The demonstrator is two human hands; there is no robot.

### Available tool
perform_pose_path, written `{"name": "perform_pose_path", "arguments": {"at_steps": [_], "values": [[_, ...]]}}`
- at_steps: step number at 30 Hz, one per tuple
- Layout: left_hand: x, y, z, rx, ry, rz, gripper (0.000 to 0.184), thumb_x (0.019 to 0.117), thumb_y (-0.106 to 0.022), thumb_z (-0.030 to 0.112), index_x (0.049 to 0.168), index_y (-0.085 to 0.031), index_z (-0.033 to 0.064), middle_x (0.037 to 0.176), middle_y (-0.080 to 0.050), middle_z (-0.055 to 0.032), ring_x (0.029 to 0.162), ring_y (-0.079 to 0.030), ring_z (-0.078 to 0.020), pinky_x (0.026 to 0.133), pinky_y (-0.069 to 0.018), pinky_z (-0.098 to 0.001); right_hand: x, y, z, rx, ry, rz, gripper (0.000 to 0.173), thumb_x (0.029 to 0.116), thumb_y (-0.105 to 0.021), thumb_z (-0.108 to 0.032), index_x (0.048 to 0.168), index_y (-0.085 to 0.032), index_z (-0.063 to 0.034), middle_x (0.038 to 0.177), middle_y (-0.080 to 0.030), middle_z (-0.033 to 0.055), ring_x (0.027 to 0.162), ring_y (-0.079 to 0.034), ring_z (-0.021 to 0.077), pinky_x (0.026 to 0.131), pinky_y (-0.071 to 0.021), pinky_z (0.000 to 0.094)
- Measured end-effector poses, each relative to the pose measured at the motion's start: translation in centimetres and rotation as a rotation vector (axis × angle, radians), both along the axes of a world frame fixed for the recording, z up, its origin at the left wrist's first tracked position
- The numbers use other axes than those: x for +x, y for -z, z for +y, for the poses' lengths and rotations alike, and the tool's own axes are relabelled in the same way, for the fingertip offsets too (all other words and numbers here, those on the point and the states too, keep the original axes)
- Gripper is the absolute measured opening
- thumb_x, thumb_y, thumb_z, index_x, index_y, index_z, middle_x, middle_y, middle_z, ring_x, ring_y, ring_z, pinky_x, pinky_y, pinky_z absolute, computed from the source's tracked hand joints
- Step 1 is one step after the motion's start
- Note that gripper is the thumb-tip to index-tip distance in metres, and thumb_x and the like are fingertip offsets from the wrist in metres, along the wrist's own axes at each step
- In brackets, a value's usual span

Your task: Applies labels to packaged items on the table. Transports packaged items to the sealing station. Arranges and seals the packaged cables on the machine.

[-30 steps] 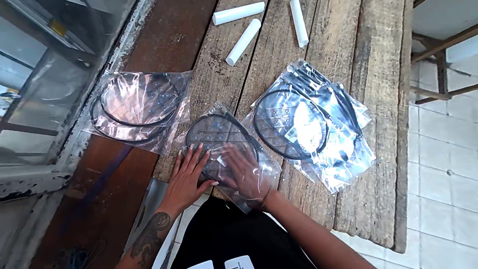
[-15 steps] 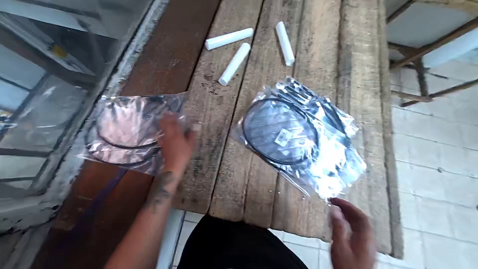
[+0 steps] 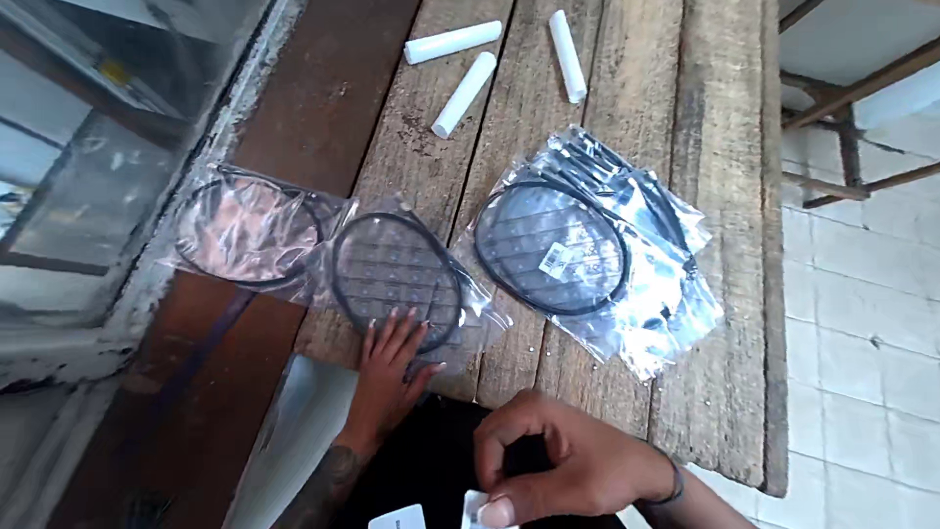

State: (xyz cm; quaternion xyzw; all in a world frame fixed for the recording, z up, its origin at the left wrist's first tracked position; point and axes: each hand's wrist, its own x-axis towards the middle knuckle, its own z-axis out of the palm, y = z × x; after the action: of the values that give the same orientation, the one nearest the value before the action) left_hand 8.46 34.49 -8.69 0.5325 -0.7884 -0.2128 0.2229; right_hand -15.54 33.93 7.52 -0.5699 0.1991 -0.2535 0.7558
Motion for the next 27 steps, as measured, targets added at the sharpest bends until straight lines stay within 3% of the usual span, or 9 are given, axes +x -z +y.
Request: {"name": "perform_pose_path", "arguments": {"at_steps": [4,6,11,13,15,19,20,22,27], "values": [[-1.3,0.1,1.2,-0.041,-0.025,0.192,0.037,0.0933,-0.072,0.039,0.114,-0.074,0.0085,0.132,-0.065,-0.0158,0.137,-0.052,-0.0362,0.118,-0.0312,-0.0629,-2.3,-1.0,-2.2,-0.102,0.513,0.221,0.013,0.0992,-0.066,-0.026,0.099,-0.074,-0.0163,0.085,-0.071,-0.0079,0.074,-0.065,-0.0012,0.068,-0.0566,0.017],[-1.9,0.4,1.1,-0.136,-0.112,0.198,0.021,0.0929,-0.073,0.031,0.094,-0.076,0.0094,0.111,-0.07,-0.0118,0.12,-0.061,-0.0326,0.11,-0.0442,-0.0545,-4.0,0.3,-3.7,-0.262,0.732,0.444,0.01,0.101,-0.063,-0.021,0.103,-0.069,-0.0124,0.081,-0.07,-0.0036,0.067,-0.065,0.0054,0.062,-0.0576,0.0219],[-3.0,-3.0,0.1,0.132,-0.398,0.471,0.012,0.0836,-0.083,0.023,0.088,-0.078,0.0125,0.094,-0.07,-0.002,0.097,-0.065,-0.0177,0.086,-0.0545,-0.038,-2.3,8.6,0.3,-0.096,0.501,0.836,0.024,0.1004,-0.065,-0.023,0.11,-0.068,-0.001,0.083,-0.072,0.0078,0.067,-0.071,0.0178,0.065,-0.0631,0.0394],[-3.2,-4.5,-0.1,0.33,-0.469,0.611,0.011,0.0803,-0.086,0.018,0.087,-0.079,0.0143,0.09,-0.07,0.0021,0.093,-0.065,-0.0121,0.083,-0.0545,-0.0327,0.3,11.0,1.4,-0.007,0.648,0.801,0.024,0.1013,-0.063,-0.022,0.108,-0.067,0.001,0.078,-0.073,0.0071,0.063,-0.072,0.0172,0.062,-0.0639,0.0385],[-3.8,-5.5,0.0,0.505,-0.485,0.725,0.008,0.0814,-0.085,0.014,0.087,-0.079,0.0132,0.088,-0.07,0.0015,0.091,-0.064,-0.0124,0.082,-0.0531,-0.033,2.5,11.7,0.7,-0.006,0.757,0.824,0.02,0.1007,-0.063,-0.017,0.108,-0.067,0.0016,0.076,-0.072,0.0078,0.063,-0.071,0.019,0.062,-0.0621,0.0404],[-5.0,-5.7,0.5,0.62,-0.42,0.827,0.01,0.0777,-0.087,0.01,0.084,-0.08,0.0122,0.088,-0.071,0.0008,0.088,-0.066,-0.0101,0.079,-0.0569,-0.0286,5.3,9.9,-1.3,-0.296,0.475,1.074,0.042,0.0909,-0.072,-0.012,0.129,-0.061,0.0023,0.09,-0.071,0.025,0.082,-0.071,0.0427,0.074,-0.0553,0.0617],[-5.1,-5.7,0.6,0.628,-0.404,0.832,0.01,0.0776,-0.087,0.01,0.084,-0.08,0.012,0.087,-0.07,0.0009,0.087,-0.066,-0.0096,0.079,-0.057,-0.0275,5.4,9.9,-1.9,-0.317,0.426,1.15,0.048,0.096,-0.068,-0.017,0.138,-0.054,0.0,0.092,-0.07,0.0254,0.082,-0.07,0.0446,0.073,-0.055,0.0625],[-5.1,-5.5,0.4,0.649,-0.368,0.832,0.009,0.0775,-0.087,0.011,0.084,-0.08,0.0122,0.086,-0.071,0.0014,0.087,-0.066,-0.0095,0.079,-0.0564,-0.0273,5.4,10.5,-2.9,-0.327,0.456,1.249,0.045,0.1031,-0.06,-0.029,0.139,-0.049,-0.006,0.082,-0.068,0.0227,0.071,-0.068,0.0444,0.06,-0.054,0.0608],[-4.8,-5.0,0.0,0.686,-0.3,0.778,0.012,0.0745,-0.09,0.017,0.081,-0.081,0.0153,0.083,-0.069,0.0036,0.091,-0.064,-0.0095,0.083,-0.0531,-0.0287,6.6,11.6,-3.7,-0.256,0.431,1.313,0.047,0.1047,-0.056,-0.038,0.138,-0.051,-0.0057,0.086,-0.069,0.0232,0.08,-0.07,0.0448,0.067,-0.0554,0.0616]]}}
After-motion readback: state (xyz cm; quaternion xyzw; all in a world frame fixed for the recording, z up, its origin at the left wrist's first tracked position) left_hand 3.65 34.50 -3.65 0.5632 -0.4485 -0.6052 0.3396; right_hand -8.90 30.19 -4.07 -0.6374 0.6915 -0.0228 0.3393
